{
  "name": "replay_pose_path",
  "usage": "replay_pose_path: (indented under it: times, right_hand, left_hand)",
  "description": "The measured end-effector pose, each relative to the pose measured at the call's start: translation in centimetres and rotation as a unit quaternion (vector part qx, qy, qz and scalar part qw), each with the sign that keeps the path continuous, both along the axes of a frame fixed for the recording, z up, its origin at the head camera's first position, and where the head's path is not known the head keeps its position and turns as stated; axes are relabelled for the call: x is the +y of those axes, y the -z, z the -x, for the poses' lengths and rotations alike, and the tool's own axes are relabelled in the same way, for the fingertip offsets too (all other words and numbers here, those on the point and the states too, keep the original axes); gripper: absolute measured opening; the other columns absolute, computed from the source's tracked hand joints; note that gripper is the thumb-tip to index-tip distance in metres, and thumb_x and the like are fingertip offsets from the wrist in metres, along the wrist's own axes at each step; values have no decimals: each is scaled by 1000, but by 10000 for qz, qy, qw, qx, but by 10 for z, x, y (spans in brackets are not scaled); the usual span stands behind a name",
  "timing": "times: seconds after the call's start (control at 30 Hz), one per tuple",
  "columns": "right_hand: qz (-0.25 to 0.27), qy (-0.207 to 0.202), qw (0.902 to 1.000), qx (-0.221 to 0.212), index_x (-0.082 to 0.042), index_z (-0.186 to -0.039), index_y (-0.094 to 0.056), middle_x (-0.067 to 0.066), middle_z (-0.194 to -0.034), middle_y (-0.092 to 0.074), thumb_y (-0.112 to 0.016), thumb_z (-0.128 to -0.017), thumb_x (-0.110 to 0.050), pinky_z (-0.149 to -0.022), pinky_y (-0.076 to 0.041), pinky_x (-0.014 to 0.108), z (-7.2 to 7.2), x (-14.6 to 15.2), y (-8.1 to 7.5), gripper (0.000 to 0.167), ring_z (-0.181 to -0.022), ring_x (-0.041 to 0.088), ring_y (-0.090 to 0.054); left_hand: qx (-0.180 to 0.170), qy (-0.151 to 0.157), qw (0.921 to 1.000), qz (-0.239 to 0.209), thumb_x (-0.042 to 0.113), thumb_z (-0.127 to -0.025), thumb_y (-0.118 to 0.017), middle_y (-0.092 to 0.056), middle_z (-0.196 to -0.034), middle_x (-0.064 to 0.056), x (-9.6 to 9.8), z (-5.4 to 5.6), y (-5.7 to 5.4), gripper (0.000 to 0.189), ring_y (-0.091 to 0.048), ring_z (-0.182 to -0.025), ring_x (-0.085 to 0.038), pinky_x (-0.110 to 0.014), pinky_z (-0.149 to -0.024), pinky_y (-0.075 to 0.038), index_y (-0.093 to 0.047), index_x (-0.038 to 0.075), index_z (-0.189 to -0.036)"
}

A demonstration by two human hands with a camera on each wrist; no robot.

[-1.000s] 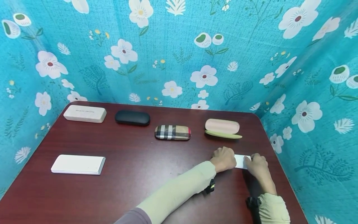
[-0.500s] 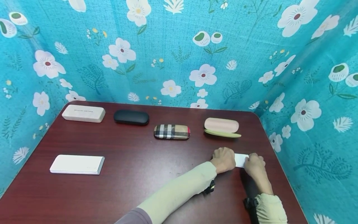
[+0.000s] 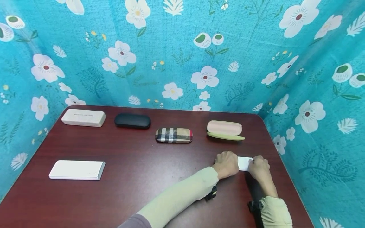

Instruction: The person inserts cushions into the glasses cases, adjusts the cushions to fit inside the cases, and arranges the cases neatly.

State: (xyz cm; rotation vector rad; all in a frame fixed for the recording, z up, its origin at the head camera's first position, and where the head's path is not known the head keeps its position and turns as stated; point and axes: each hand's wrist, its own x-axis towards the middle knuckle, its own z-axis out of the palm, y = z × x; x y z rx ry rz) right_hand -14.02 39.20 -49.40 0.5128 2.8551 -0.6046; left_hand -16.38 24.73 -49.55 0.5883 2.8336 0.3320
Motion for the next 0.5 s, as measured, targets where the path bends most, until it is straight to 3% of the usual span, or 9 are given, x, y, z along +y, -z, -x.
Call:
replay_pose_path:
  times: [0.27,0.5]
  right_hand:
    - [99,136,9998,-53,28,-119,-49,45,-113,-55,-49,-97,-10,-90,-48,62,-3,0,0,45,-104,57,-55]
    - [13,256,9995,-186,25,-122,-50,44,-120,-55,-51,-98,-11,-95,-47,62,-4,-4,3,44,-112,58,-54]
  left_hand:
    - [418,142,9989,165,41,-81,-76,-66,-80,5,2,-3,5,23,-59,-72,-11,-33,-48,-44,-66,26,-67]
    - [582,97,9980,239,42,-81,-77,-67,-82,5,2,-2,13,21,-62,-73,-10,-31,-50,-47,-68,25,-73]
